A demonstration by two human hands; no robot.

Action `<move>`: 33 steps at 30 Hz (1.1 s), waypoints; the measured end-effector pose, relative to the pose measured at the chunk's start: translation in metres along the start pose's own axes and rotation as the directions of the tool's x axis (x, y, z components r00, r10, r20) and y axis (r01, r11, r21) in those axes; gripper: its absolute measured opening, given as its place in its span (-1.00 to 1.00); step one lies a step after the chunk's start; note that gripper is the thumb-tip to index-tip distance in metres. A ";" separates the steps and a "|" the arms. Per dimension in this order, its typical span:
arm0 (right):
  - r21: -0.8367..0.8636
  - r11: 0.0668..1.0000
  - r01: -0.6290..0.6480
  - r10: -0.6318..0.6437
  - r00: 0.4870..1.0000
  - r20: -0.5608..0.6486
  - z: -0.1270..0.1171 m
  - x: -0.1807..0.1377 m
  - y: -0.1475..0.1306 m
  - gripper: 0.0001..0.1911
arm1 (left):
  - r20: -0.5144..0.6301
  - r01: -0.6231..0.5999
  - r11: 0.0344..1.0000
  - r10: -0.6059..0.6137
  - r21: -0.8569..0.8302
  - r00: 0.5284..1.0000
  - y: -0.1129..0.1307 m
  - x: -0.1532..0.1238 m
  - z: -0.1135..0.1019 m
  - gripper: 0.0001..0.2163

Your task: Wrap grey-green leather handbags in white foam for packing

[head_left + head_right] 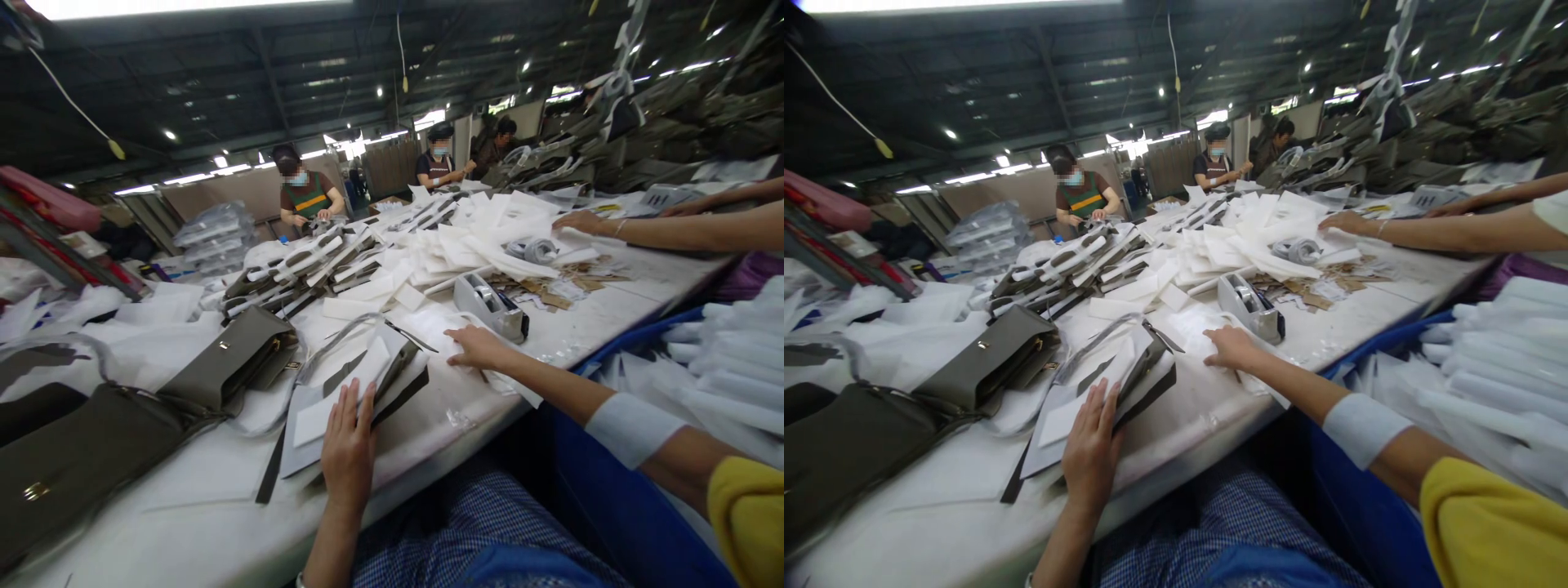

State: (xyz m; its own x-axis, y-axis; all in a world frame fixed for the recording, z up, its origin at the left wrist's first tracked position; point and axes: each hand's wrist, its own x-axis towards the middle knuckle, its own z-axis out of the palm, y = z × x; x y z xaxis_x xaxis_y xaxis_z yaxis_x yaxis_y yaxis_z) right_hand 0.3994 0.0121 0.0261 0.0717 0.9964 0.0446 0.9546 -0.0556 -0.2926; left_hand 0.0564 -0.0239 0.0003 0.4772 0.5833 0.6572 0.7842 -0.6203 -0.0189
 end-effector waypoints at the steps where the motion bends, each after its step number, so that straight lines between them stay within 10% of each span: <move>1: 0.027 1.000 -0.001 0.000 1.000 0.027 -0.001 0.001 0.002 -0.38 | -0.001 -0.002 1.000 0.002 0.000 1.000 0.000 0.000 0.000 -0.26; 10: 0.256 0.913 0.319 -0.379 0.894 0.240 -0.059 -0.067 0.059 -0.74 | -0.005 -0.001 1.000 0.001 -0.027 1.000 0.000 0.000 -0.001 -0.27; 14: 0.107 0.961 0.257 -0.275 0.930 0.242 -0.072 -0.092 0.086 -0.61 | -0.008 -0.003 0.999 0.003 -0.036 1.000 0.000 0.000 -0.001 -0.25; 20: 0.188 0.936 0.299 -0.301 0.953 -0.019 -0.043 -0.077 0.048 -0.67 | 0.000 0.017 0.999 -0.017 -0.032 1.000 0.001 0.001 -0.001 -0.26; 33: 0.004 0.943 0.334 -0.334 0.943 0.014 -0.004 -0.038 0.012 -0.81 | -0.009 0.059 0.995 -0.060 -0.076 0.998 -0.001 0.004 -0.007 -0.22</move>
State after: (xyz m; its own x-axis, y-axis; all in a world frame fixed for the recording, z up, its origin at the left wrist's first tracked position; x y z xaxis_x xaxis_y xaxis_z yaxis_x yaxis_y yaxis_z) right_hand 0.4093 -0.0270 0.0243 -0.2549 0.9587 0.1264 0.9227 0.2802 -0.2648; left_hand 0.0546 -0.0247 0.0080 0.4256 0.6148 0.6640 0.7787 -0.6226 0.0775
